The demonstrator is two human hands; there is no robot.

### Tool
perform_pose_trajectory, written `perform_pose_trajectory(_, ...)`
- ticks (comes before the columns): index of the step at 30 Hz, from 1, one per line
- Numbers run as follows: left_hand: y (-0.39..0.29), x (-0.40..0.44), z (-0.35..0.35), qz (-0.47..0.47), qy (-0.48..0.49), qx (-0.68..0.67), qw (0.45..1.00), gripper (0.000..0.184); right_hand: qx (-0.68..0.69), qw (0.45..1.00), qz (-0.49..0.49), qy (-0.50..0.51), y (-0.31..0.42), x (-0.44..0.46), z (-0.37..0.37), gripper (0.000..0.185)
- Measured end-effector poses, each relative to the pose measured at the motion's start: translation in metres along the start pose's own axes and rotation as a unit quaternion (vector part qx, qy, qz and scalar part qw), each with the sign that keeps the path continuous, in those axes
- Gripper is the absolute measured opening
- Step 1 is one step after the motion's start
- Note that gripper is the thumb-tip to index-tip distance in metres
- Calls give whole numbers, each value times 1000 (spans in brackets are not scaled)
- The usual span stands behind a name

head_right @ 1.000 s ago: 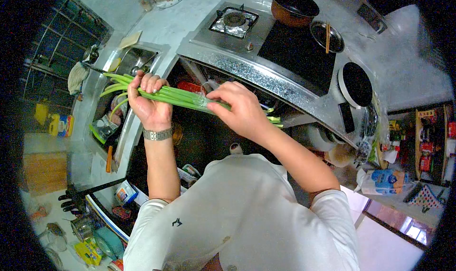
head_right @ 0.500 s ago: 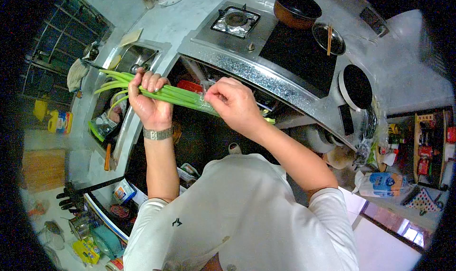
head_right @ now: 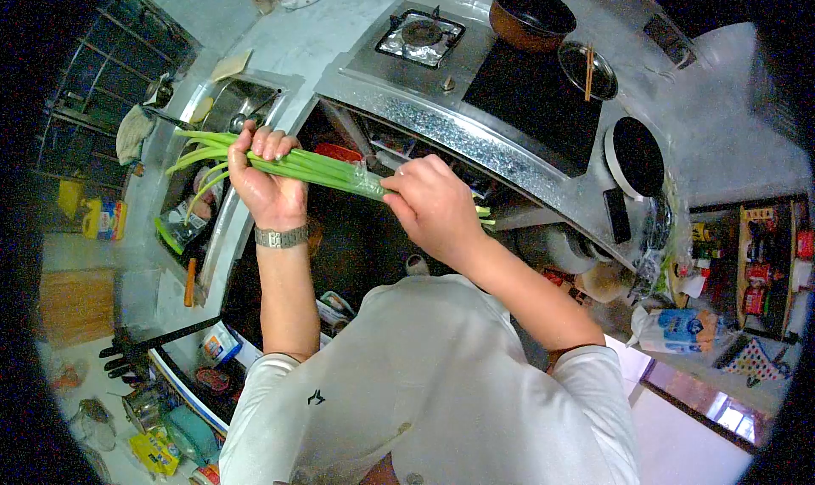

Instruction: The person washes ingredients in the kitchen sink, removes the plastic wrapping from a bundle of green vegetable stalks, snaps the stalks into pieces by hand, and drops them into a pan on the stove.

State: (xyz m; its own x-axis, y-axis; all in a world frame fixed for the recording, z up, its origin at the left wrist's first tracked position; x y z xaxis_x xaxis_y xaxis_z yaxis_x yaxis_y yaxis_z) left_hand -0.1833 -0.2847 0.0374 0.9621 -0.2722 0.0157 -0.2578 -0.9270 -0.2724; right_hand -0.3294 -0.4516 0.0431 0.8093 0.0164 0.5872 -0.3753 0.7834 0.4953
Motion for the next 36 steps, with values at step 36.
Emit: perform_pose_trajectory(36, 15, 10, -11, -56, -65, 27, 996, 6, -99, 991, 67, 65, -1, -27, -31, 23)
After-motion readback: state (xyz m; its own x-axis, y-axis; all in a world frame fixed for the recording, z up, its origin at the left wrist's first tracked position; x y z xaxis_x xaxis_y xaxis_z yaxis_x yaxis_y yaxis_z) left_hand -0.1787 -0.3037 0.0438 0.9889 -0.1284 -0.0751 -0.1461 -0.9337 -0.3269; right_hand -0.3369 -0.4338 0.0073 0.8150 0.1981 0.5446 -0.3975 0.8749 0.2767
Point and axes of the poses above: each hand's wrist, its own x-axis towards the middle knuckle, its own z-axis out of the back of the hand, y = z × x, the point moved 4 cm from there along x, towards the middle knuckle, and after that the axes turned 2 degrees about z, right-handed, at the moved point
